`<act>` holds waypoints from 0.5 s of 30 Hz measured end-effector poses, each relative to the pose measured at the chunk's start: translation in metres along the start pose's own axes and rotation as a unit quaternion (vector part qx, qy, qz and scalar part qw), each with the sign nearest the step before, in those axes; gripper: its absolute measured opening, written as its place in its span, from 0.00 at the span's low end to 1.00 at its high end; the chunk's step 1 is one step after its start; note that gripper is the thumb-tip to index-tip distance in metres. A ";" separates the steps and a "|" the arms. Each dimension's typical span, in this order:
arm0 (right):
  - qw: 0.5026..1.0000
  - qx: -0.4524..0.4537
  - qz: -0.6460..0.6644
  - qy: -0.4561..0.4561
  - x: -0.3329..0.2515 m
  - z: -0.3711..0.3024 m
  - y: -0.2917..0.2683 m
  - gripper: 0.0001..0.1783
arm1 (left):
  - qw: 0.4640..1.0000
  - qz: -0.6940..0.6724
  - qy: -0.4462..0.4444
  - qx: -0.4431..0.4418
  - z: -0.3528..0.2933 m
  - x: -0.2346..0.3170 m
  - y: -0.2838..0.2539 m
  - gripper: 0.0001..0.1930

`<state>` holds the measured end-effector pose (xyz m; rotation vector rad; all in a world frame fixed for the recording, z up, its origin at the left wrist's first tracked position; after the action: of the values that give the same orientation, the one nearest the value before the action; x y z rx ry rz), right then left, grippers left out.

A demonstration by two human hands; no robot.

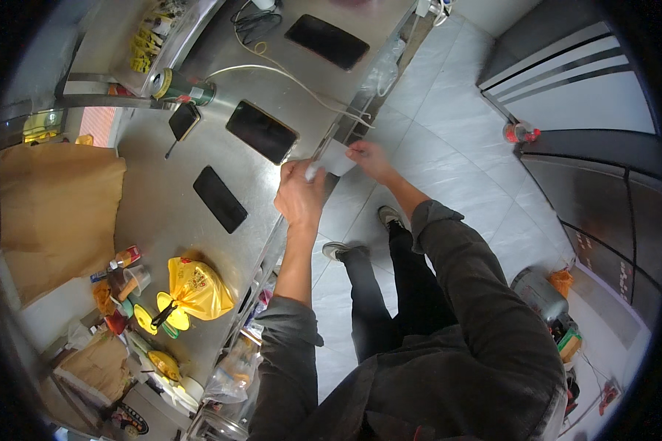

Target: The person assembles two noodle bowls by scooping rice, adding green vegetables, meat, and noodles from various containers using a ladle and chopsticks. The bowls are then placed into a yellow plastic bag, and a receipt is attached to the bag.

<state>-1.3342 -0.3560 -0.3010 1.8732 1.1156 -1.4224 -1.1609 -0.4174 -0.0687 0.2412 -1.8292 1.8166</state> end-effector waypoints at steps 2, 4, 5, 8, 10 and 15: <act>0.999 0.017 -0.037 -0.028 0.007 0.008 0.000 0.09 | 1.000 0.011 0.008 0.013 0.003 0.004 0.004 0.14; 0.997 0.022 -0.068 0.011 0.023 0.020 0.006 0.10 | 1.000 0.016 0.004 0.019 0.003 0.005 0.006 0.13; 0.997 0.012 -0.065 -0.026 0.021 0.026 0.011 0.11 | 1.000 0.013 0.000 0.026 0.003 0.005 0.006 0.12; 0.985 0.015 -0.161 -0.066 0.011 0.030 0.015 0.21 | 0.996 -0.058 -0.013 0.062 0.007 0.009 -0.005 0.12; 0.948 0.044 -0.289 -0.130 -0.017 0.013 0.008 0.32 | 0.978 -0.170 -0.115 0.023 0.002 -0.004 -0.007 0.12; 0.971 -0.174 0.153 0.058 -0.109 -0.109 0.007 0.28 | 0.949 -0.212 -0.184 -0.146 -0.060 -0.020 -0.041 0.13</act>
<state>-1.2837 -0.3040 -0.1652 1.7943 1.0003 -0.8923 -1.1089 -0.3673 -0.0471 0.8355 -2.0659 1.2462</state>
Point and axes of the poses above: each hand's wrist, its own z-axis towards the middle knuckle, its own y-axis out of the palm, x = y × z, the point moved 8 cm from there along z, towards the middle knuckle, and after that the axes turned 7 degrees about x, right-handed, at the moved point
